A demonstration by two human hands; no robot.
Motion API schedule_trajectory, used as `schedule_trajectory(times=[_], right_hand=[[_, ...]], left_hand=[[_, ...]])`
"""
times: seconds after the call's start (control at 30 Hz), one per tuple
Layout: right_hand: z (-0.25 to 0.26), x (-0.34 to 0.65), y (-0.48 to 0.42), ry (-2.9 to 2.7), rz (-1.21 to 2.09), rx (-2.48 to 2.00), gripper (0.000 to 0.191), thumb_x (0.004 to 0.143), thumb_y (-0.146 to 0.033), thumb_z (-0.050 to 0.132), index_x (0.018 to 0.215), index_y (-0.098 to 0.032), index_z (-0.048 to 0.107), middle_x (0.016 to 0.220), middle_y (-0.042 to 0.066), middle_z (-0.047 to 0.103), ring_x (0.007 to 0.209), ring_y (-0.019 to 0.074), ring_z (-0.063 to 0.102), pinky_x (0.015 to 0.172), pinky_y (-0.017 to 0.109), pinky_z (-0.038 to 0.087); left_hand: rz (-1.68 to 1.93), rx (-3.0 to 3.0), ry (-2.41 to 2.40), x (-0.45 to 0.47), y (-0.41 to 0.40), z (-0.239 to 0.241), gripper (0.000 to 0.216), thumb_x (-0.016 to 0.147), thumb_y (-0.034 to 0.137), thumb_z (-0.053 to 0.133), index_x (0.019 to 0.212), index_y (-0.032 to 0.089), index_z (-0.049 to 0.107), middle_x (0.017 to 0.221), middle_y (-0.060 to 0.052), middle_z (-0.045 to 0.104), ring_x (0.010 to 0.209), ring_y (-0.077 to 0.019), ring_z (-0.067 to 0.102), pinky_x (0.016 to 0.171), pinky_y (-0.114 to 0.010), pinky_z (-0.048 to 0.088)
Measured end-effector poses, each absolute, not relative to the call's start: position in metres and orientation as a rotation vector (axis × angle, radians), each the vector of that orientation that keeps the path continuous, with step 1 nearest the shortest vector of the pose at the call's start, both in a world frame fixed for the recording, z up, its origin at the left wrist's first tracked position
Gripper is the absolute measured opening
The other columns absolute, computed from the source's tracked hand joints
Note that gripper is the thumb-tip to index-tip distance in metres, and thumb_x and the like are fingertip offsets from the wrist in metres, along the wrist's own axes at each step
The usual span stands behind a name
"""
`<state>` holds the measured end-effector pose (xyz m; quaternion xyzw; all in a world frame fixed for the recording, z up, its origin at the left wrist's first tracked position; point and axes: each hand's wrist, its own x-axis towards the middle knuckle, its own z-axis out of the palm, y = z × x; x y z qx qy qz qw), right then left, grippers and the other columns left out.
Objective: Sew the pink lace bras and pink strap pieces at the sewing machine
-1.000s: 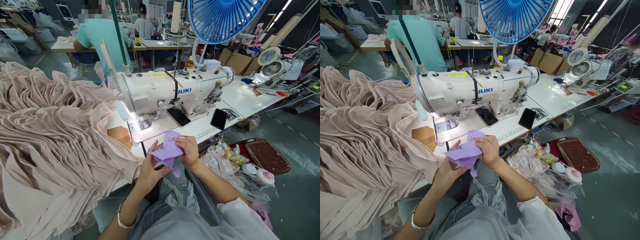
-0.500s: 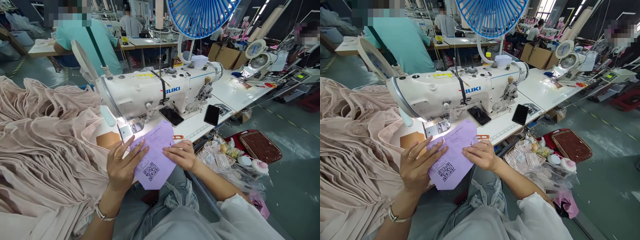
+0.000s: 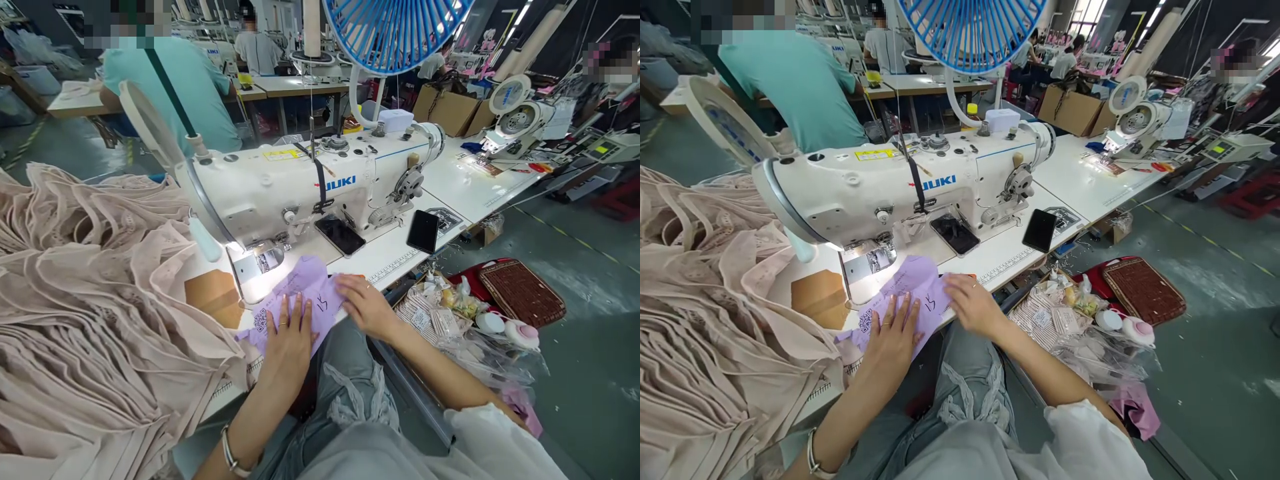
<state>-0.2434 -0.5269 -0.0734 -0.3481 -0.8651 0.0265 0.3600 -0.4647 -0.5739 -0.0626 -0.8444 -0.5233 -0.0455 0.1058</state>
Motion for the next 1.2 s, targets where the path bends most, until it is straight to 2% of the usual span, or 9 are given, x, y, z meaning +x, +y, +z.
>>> schedule_trajectory(times=[0.13, 0.23, 0.37, 0.47, 0.53, 0.6, 0.8, 0.93, 1.2], right_hand=[[-0.074, -0.199, -0.517, -2.248, 0.015, -1.075, 0.034, 0.101, -0.017, 0.048, 0.131, -0.02, 0.063, 0.128, 0.011, 0.069, 0.122, 0.0226, 0.063, 0.108, 0.05, 0.052], [-0.074, -0.163, -0.512, -2.19, -0.076, -1.246, 0.029, 0.101, -0.02, 0.049, 0.123, -0.019, 0.067, 0.12, 0.011, 0.073, 0.11, 0.0251, 0.068, 0.103, 0.054, 0.054], [-0.072, -0.139, -0.493, -2.046, -0.125, -1.483, 0.032, 0.1, -0.027, 0.046, 0.12, -0.015, 0.067, 0.118, 0.016, 0.071, 0.114, 0.0322, 0.063, 0.1, 0.059, 0.052], [-0.07, -0.154, -0.469, -1.947, -0.101, -1.501, 0.035, 0.098, -0.034, 0.05, 0.122, -0.013, 0.063, 0.12, 0.019, 0.067, 0.116, 0.0358, 0.057, 0.099, 0.061, 0.049], [-0.069, -0.175, -0.453, -1.927, -0.049, -1.499, 0.04, 0.096, -0.039, 0.054, 0.124, -0.011, 0.059, 0.121, 0.021, 0.064, 0.116, 0.0371, 0.055, 0.098, 0.06, 0.048], [-0.07, -0.196, -0.439, -1.933, 0.022, -1.524, 0.048, 0.092, -0.043, 0.061, 0.126, -0.009, 0.056, 0.12, 0.021, 0.063, 0.117, 0.0382, 0.054, 0.098, 0.059, 0.048], [-0.079, -0.231, -0.416, -1.917, 0.007, -1.636, 0.066, 0.079, -0.044, 0.076, 0.126, -0.003, 0.053, 0.12, 0.026, 0.061, 0.113, 0.0414, 0.054, 0.098, 0.061, 0.045], [-0.08, -0.233, -0.42, -1.762, 0.04, -1.654, 0.062, 0.078, -0.044, 0.075, 0.122, -0.006, 0.055, 0.117, 0.024, 0.062, 0.112, 0.0405, 0.054, 0.098, 0.061, 0.044], [-0.073, -0.207, -0.503, -1.47, 0.312, -1.588, 0.068, 0.075, -0.063, 0.073, 0.122, -0.016, 0.058, 0.116, 0.017, 0.064, 0.112, 0.0347, 0.06, 0.099, 0.056, 0.048]], left_hand=[[-0.261, -2.575, -1.563, -0.466, -0.57, -0.064, 0.044, 0.098, 0.019, 0.043, 0.139, 0.009, 0.057, 0.155, -0.023, 0.041, 0.144, -0.0457, 0.035, 0.107, -0.073, 0.036], [-0.394, -2.666, -1.539, -0.462, -0.565, -0.065, 0.036, 0.1, 0.019, 0.038, 0.119, 0.011, 0.067, 0.151, -0.025, 0.045, 0.143, -0.043, 0.039, 0.107, -0.073, 0.037], [-0.43, -2.685, -1.607, -0.441, -0.555, -0.066, 0.039, 0.101, 0.017, 0.031, 0.097, 0.011, 0.069, 0.151, -0.026, 0.044, 0.143, -0.0429, 0.038, 0.108, -0.077, 0.031], [-0.395, -2.71, -1.645, -0.425, -0.547, -0.062, 0.041, 0.1, 0.013, 0.032, 0.122, 0.008, 0.065, 0.152, -0.022, 0.044, 0.146, -0.0454, 0.031, 0.107, -0.081, 0.027], [-0.377, -2.755, -1.638, -0.42, -0.544, -0.058, 0.048, 0.1, 0.014, 0.033, 0.144, 0.012, 0.051, 0.156, -0.016, 0.041, 0.148, -0.0465, 0.024, 0.106, -0.084, 0.022], [-0.361, -2.778, -1.633, -0.419, -0.542, -0.056, 0.052, 0.101, 0.018, 0.035, 0.153, 0.02, 0.04, 0.159, -0.01, 0.037, 0.149, -0.048, 0.018, 0.105, -0.087, 0.017], [-0.348, -2.81, -1.639, -0.426, -0.546, -0.057, 0.05, 0.102, 0.03, 0.039, 0.152, 0.04, 0.039, 0.165, -0.002, 0.027, 0.15, -0.0489, 0.014, 0.106, -0.087, 0.014], [-0.334, -2.833, -1.635, -0.428, -0.544, -0.056, 0.051, 0.103, 0.033, 0.038, 0.153, 0.039, 0.037, 0.165, -0.001, 0.026, 0.152, -0.0475, 0.009, 0.107, -0.087, 0.011], [-0.345, -2.893, -1.637, -0.416, -0.531, -0.054, 0.052, 0.102, 0.036, 0.039, 0.154, 0.034, 0.038, 0.166, -0.004, 0.025, 0.153, -0.0458, 0.005, 0.111, -0.084, 0.003]])
